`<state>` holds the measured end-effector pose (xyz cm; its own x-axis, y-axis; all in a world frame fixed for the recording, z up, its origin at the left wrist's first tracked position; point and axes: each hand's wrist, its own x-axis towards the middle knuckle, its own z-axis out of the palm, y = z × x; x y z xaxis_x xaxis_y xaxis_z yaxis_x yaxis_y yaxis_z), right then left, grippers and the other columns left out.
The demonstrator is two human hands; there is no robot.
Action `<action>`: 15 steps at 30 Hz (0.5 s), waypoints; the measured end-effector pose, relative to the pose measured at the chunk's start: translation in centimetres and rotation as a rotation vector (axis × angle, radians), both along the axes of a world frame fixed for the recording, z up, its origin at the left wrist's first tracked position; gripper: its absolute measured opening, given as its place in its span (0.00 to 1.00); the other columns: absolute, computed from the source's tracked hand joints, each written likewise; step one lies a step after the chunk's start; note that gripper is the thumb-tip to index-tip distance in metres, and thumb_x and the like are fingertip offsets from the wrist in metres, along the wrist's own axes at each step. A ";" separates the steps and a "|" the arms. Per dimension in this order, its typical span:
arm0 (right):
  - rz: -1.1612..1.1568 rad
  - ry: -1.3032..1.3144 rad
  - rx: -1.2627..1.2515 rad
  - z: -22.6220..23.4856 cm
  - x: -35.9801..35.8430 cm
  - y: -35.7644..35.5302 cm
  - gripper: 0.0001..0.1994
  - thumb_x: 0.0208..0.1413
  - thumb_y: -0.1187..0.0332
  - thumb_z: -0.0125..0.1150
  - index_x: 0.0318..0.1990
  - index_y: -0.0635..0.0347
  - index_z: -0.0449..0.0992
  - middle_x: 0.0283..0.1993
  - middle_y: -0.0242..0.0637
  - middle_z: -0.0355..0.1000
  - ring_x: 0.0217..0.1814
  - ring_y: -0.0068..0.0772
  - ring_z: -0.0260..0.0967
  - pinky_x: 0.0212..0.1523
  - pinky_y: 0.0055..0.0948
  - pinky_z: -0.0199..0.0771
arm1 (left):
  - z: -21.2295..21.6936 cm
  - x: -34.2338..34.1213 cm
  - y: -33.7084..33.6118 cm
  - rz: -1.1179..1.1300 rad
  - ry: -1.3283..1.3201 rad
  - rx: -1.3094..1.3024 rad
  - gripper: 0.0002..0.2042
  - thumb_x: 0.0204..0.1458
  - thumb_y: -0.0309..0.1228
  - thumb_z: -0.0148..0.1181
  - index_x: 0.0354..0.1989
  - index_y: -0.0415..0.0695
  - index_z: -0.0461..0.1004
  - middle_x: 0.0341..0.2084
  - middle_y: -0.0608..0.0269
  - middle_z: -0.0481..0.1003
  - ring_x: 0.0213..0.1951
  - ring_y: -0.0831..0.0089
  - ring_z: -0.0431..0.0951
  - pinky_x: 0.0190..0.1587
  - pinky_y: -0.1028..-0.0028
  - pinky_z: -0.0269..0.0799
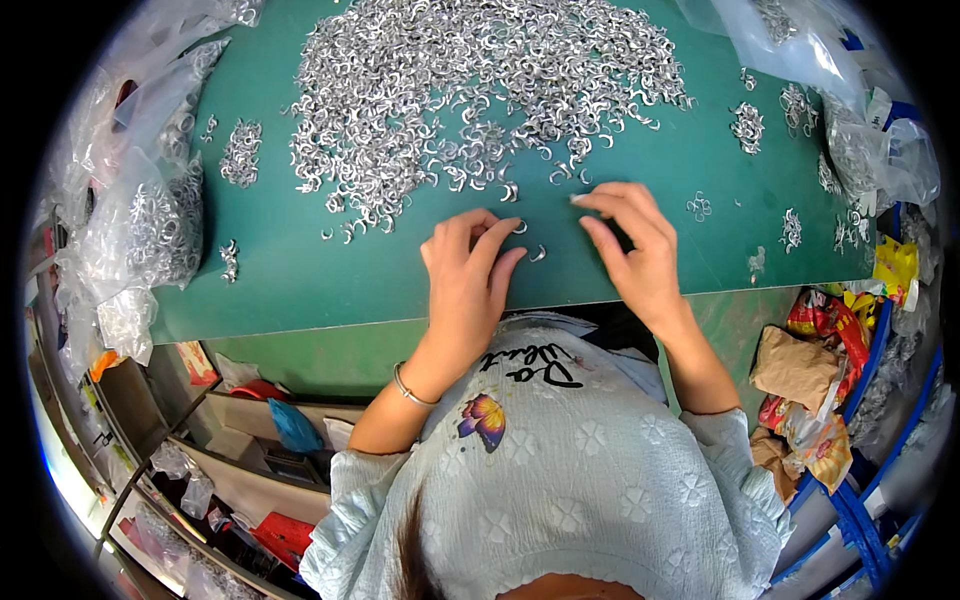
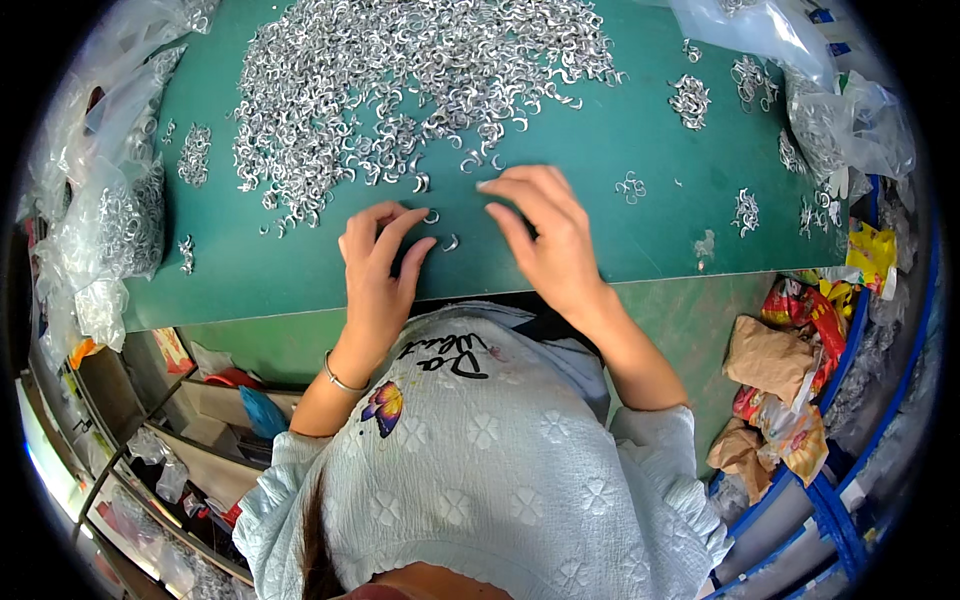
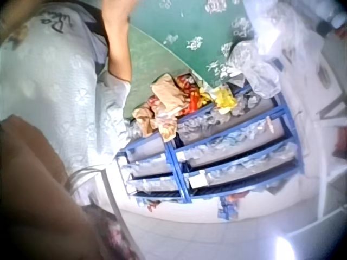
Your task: The person sorts small, silver, crescent-shaped metal parts by hand on a green workbench, moving them from a central pile into smaller clusters and plastic bags.
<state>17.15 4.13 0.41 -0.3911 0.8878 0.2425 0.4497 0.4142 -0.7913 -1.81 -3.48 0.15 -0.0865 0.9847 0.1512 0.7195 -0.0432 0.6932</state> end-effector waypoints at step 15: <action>0.164 -0.332 0.101 0.6 0.2 -0.6 0.22 0.49 0.73 0.65 0.55 0.60 0.73 0.63 0.39 0.64 0.62 0.50 0.60 0.56 0.44 0.61 | -1.3 -1.8 -2.6 -0.041 0.032 0.102 0.13 0.45 0.17 0.64 0.40 0.41 0.76 0.35 0.60 0.73 0.38 0.63 0.72 0.41 0.67 0.62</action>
<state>17.39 3.51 1.05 -0.5981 0.7850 0.1614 0.5959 0.5703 -0.5653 -3.59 -6.09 -1.11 -0.0398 0.9668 0.2526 0.7371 -0.1423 0.6606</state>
